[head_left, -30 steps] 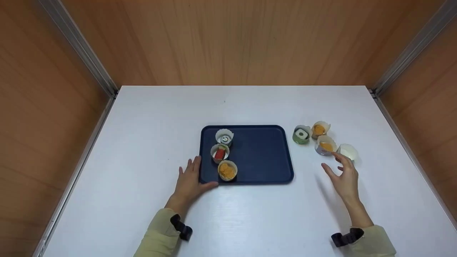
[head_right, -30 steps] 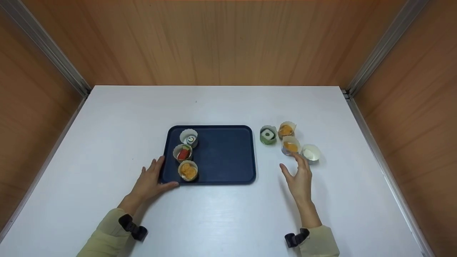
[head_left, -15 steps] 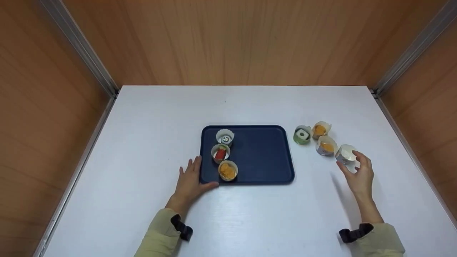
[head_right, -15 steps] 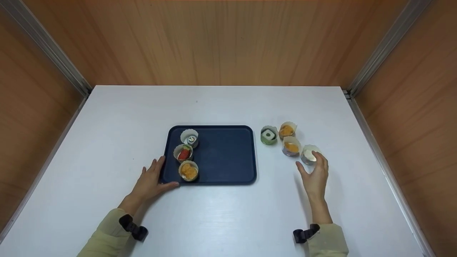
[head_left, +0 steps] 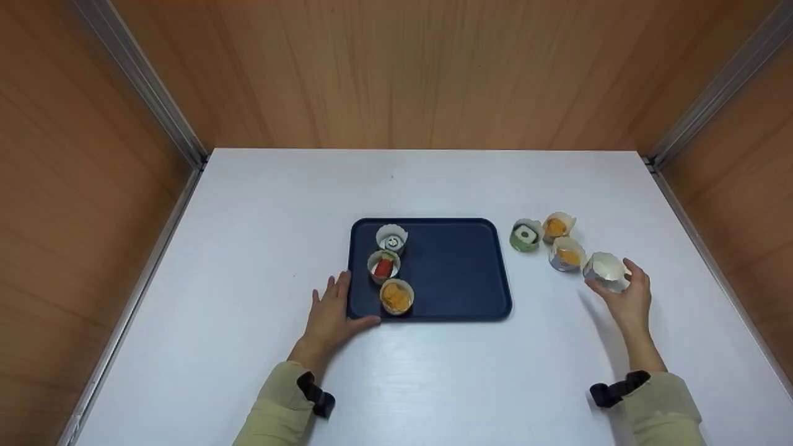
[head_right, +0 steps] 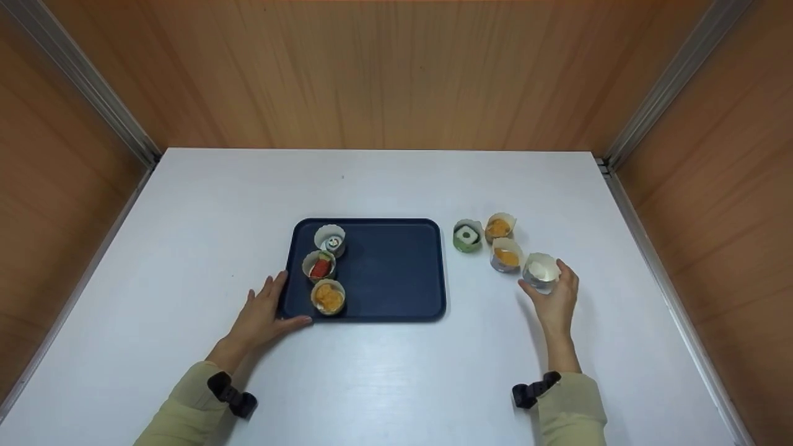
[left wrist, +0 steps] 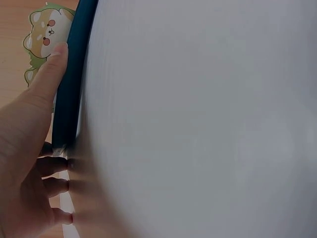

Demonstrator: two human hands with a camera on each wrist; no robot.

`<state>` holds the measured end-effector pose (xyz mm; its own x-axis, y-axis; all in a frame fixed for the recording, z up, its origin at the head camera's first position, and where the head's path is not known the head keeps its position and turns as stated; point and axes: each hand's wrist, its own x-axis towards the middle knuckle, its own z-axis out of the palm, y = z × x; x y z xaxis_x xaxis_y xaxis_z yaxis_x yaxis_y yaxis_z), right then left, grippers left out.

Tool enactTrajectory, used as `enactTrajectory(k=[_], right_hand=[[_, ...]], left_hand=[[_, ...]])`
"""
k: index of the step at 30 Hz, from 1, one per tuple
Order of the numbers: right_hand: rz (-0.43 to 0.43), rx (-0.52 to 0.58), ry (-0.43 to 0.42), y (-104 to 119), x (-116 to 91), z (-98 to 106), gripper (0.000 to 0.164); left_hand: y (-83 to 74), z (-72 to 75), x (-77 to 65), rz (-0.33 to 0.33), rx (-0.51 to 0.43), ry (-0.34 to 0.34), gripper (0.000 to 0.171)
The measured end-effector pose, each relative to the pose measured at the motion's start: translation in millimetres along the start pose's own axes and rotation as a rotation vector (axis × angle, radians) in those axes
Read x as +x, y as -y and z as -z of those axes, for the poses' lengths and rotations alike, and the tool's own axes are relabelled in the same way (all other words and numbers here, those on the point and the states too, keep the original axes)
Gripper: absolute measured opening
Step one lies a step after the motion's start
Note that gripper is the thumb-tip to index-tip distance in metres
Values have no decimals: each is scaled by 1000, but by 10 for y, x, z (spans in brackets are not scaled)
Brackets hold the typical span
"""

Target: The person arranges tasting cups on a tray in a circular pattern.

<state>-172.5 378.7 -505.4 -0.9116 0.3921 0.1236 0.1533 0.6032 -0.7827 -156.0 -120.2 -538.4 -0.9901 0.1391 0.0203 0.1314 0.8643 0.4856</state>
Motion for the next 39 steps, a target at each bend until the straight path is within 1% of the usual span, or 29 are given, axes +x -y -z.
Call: enactTrajectory(k=[7,15,20,29,32,39], right_hand=[[-82,-10,77,-100,96,24,86],[-137,2,147,-192,170,33,89],[-149,6,145,-208,176,22,85],[-101,3,115,-230,151,14,76],[-95,11,106,-230,158,11,76],[-112,21,97,-224,194,-8,77]], left_hand=[[3,-1,1,4,8,2,112],[-12,3,-1,15,-4,10,111],[-3,1,4,13,-3,11,111],[8,3,4,-4,15,6,111],[10,-1,3,-6,16,1,111],[10,-7,4,-2,16,5,111]])
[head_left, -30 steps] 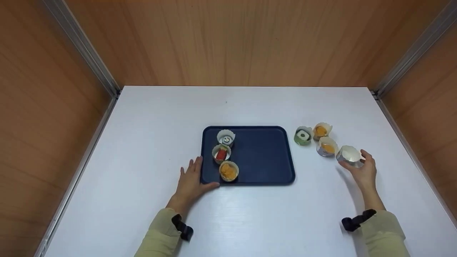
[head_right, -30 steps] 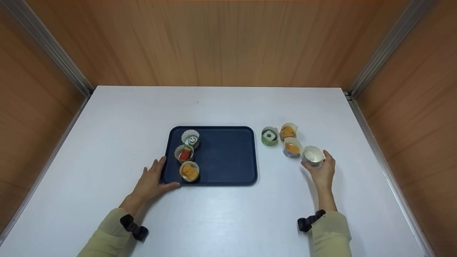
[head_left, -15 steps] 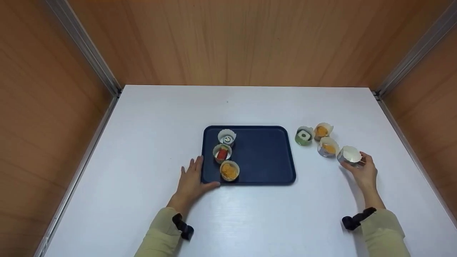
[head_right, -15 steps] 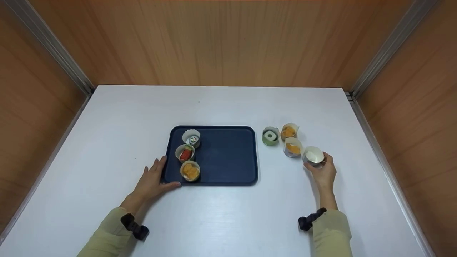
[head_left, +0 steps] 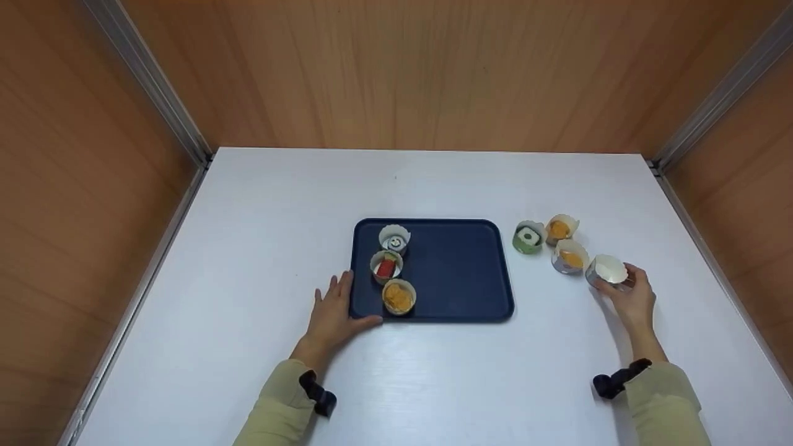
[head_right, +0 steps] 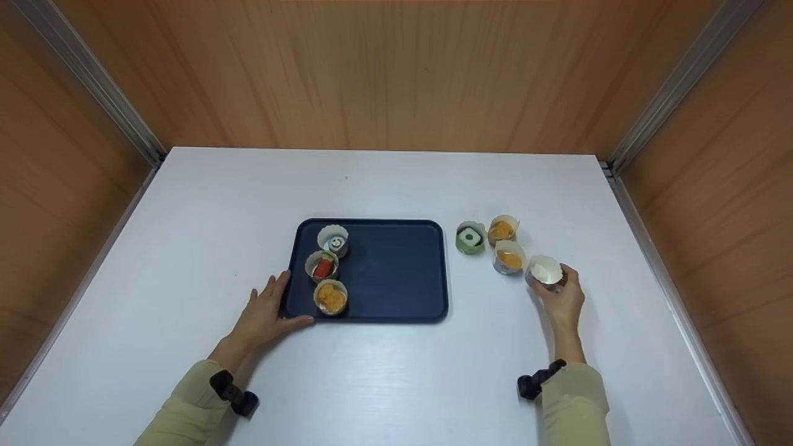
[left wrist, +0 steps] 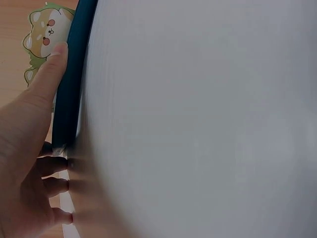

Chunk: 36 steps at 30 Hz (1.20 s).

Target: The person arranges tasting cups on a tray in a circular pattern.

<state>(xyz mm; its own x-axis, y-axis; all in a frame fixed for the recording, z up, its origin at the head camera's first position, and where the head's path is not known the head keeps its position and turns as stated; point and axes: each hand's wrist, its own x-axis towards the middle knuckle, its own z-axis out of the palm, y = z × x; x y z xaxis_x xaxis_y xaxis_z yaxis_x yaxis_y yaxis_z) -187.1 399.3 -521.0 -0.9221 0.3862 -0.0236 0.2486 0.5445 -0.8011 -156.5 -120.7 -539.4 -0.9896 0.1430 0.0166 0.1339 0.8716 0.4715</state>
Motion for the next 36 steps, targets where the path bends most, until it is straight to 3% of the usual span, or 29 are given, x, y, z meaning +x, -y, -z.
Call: enactTrajectory(k=[19,22,29,36], right_hand=[[8,-16,-72,3,-94,18,69],[32,-8,-85,-57,-69,18,71],[40,-44,-95,-453,159,-30,80],[70,-40,-117,-532,158,-54,80]], left_hand=[[-2,1,-11,-6,2,-2,111],[-10,10,-8,-3,1,2,110],[-16,16,-5,-6,11,1,110],[-19,20,-8,-6,2,-2,110]])
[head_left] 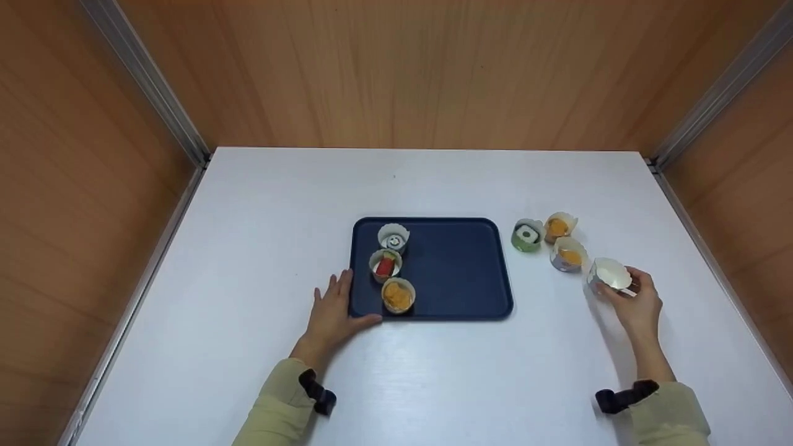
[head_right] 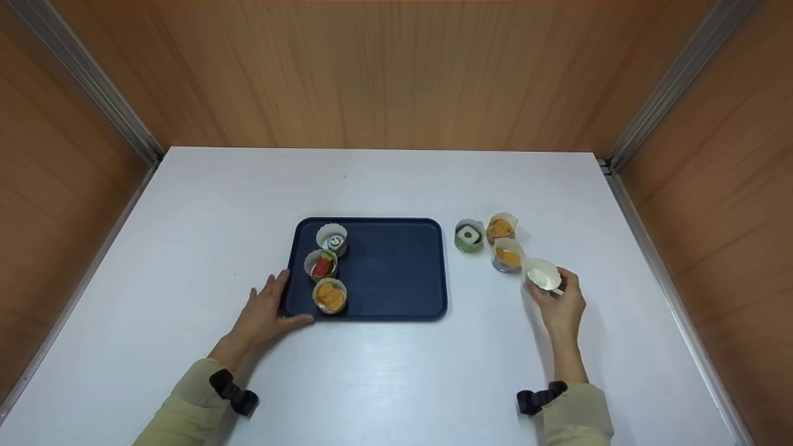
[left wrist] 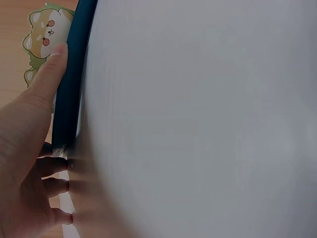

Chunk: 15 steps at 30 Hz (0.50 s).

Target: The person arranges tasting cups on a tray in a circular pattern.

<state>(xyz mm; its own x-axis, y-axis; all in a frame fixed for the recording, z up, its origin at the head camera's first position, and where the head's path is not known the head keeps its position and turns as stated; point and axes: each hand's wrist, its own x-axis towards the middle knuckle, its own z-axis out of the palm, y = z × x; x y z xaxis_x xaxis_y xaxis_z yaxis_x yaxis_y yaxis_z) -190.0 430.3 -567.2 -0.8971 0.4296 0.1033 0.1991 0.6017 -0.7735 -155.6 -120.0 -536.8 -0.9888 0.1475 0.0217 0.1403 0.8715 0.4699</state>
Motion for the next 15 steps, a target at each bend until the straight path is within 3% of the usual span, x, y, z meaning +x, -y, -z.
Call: enactTrajectory(k=[4,11,15], right_hand=[[30,0,-8,154,-91,20,77],[89,87,-9,893,-457,127,61],[134,88,0,1130,-554,120,57]], left_hand=[[2,0,-1,4,-1,5,110],[1,-3,-5,11,-7,8,111],[6,-7,2,10,-1,8,111]])
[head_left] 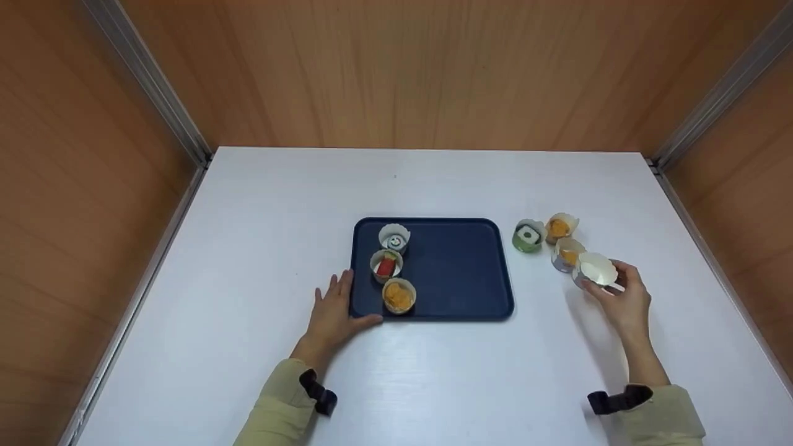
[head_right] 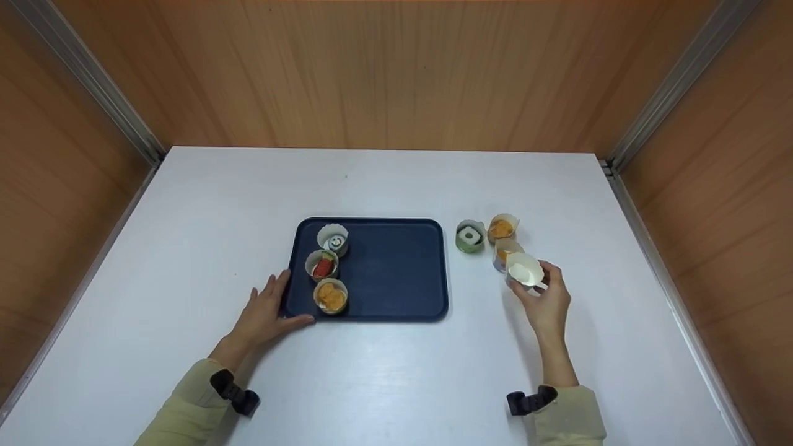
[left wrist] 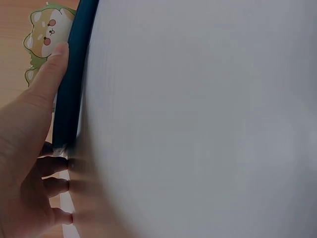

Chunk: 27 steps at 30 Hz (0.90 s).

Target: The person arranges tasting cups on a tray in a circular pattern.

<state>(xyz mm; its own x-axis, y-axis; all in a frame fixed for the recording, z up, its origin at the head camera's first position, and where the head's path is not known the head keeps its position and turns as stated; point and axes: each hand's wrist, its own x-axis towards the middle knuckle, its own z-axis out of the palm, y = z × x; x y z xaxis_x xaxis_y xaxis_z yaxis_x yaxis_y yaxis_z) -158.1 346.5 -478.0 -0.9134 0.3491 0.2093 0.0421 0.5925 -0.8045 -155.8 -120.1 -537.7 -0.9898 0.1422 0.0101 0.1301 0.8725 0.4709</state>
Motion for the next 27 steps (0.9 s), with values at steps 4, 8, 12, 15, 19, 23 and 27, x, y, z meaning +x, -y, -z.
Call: enactTrajectory(k=[4,8,12,15,19,23,27], right_hand=[[32,15,25,92,-13,-67,57],[65,43,61,170,-29,-147,56],[90,67,97,238,-38,-240,57],[122,83,119,290,-40,-315,58],[164,103,137,342,-30,-426,59],[180,128,161,394,-17,-535,58],[179,147,186,455,-5,-631,58]], left_hand=[[4,-7,0,0,1,-6,112],[6,-10,-1,3,0,-4,112],[5,-10,-1,1,-4,-4,112],[10,-9,2,-5,1,-9,112],[20,-14,4,-8,3,-14,111],[19,-13,2,-4,-7,-16,111],[14,-7,0,-13,-9,-23,111]])
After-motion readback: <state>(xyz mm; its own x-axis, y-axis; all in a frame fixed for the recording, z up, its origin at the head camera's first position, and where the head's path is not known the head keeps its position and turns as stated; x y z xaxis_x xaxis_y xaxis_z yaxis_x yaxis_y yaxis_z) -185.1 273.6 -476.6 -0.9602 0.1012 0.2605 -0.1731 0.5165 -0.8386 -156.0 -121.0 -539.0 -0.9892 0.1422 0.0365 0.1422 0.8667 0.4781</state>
